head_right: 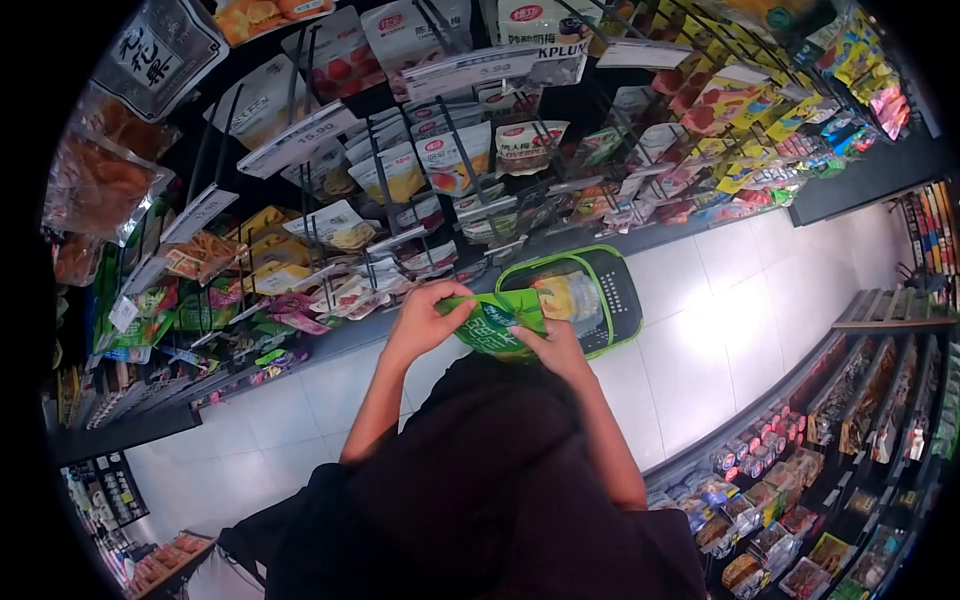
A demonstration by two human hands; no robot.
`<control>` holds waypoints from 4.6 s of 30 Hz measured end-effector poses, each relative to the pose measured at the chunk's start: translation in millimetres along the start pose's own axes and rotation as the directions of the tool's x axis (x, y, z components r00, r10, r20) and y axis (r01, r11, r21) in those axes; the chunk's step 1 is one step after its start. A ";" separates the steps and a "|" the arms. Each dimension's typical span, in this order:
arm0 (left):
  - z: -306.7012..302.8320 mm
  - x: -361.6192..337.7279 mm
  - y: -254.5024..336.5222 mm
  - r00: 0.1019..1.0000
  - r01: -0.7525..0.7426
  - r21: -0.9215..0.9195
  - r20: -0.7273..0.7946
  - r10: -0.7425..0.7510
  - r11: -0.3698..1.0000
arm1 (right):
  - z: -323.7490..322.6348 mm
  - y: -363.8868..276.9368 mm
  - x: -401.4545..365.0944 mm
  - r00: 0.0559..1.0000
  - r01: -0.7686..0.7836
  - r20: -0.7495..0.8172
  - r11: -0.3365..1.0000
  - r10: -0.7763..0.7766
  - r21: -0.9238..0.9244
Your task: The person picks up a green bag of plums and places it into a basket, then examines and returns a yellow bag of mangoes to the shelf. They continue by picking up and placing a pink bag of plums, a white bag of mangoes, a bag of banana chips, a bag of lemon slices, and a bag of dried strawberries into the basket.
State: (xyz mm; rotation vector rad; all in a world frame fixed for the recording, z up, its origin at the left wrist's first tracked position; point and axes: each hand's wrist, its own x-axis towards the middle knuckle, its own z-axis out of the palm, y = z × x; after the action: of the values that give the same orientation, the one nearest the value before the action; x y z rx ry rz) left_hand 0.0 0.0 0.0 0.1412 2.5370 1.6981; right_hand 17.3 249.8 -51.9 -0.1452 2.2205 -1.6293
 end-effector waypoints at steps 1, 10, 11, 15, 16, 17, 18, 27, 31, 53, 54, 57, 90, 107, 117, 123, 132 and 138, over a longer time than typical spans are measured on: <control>0.4 0.0 0.9 1.000 -0.013 0.010 -0.026 0.013 1.000 | 0.3 0.3 1.4 1.000 0.022 -0.016 1.000 -0.022 0.003; 72.3 19.2 29.0 0.968 0.012 -0.065 -0.248 -0.027 0.998 | -72.1 36.5 -5.4 0.999 0.018 -0.033 0.993 -0.015 0.114; 79.1 23.5 27.6 0.954 -0.037 -0.031 -0.298 0.026 0.999 | -78.1 40.9 -4.8 0.999 0.005 -0.039 0.990 0.000 0.143; 107.7 33.3 21.7 0.937 0.016 -0.503 -0.295 -0.189 0.864 | -102.3 61.2 -1.6 0.994 -0.060 -0.075 0.963 0.083 0.264; 115.5 33.4 20.8 0.953 0.040 -0.552 -0.229 -0.197 0.833 | -106.8 61.8 -1.3 0.992 -0.060 -0.087 0.945 0.093 0.322; 123.4 34.1 18.3 0.967 0.064 -0.599 -0.162 -0.198 0.799 | -111.8 61.9 -0.6 0.990 -0.058 -0.098 0.924 0.102 0.378; 130.8 34.0 17.3 0.976 0.091 -0.641 -0.095 -0.196 0.762 | -118.6 51.6 -2.2 0.988 -0.076 -0.088 0.907 0.123 0.414; 187.0 25.4 23.4 0.939 0.257 -0.681 0.010 -0.342 0.685 | -149.0 65.7 1.4 0.988 -0.110 -0.005 0.722 0.156 0.683; 197.4 27.7 27.0 0.919 0.241 -0.714 -0.050 -0.391 0.657 | -159.4 73.2 -2.3 0.981 -0.195 0.141 0.647 0.135 0.737; 233.6 45.5 51.3 0.908 0.198 -0.772 -0.087 -0.409 0.604 | -204.7 95.6 -9.7 0.961 -0.244 0.245 0.821 0.132 0.515; 234.7 45.7 52.0 0.910 0.192 -0.776 -0.089 -0.405 0.601 | -205.4 97.0 -9.2 0.961 -0.244 0.241 0.825 0.135 0.509; 236.5 45.5 51.4 0.910 0.187 -0.761 -0.104 -0.402 0.621 | -206.7 99.5 -7.9 0.961 -0.243 0.237 0.836 0.141 0.491; 257.5 61.1 58.6 0.924 0.207 -0.755 -0.058 -0.377 0.622 | -230.9 108.7 -11.0 0.978 -0.198 0.155 0.854 0.139 0.481; 214.4 38.2 32.5 0.964 0.017 -1.000 0.015 -0.266 0.005 | -183.3 12.1 -39.2 0.836 0.277 0.366 0.890 -0.410 0.364; 134.9 -35.5 -28.6 0.990 -0.032 -0.987 -0.053 -0.132 0.156 | -56.2 0.4 -46.8 0.860 0.152 0.448 0.959 -0.247 0.238; 62.1 -108.5 -37.5 0.693 -0.194 -0.907 -0.396 -0.602 0.373 | 26.5 -21.4 -62.3 0.830 0.113 0.489 0.940 -0.267 0.321; -4.2 -212.1 -71.2 0.583 -0.191 -0.806 -0.552 -0.596 0.560 | 153.1 -36.7 -72.2 0.901 0.104 0.426 0.994 -0.083 -0.027; -42.9 -261.5 -89.1 0.491 -0.242 -0.733 -0.658 -0.572 0.636 | 204.9 -39.2 -72.6 0.847 0.194 0.521 0.973 -0.104 -0.122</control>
State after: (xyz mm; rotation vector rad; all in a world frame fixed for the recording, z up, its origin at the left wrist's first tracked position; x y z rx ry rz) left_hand 251.6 -105.6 -61.0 -1.3582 1.6703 3.0639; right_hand 152.8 75.4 -49.9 -0.7307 1.9538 -1.2715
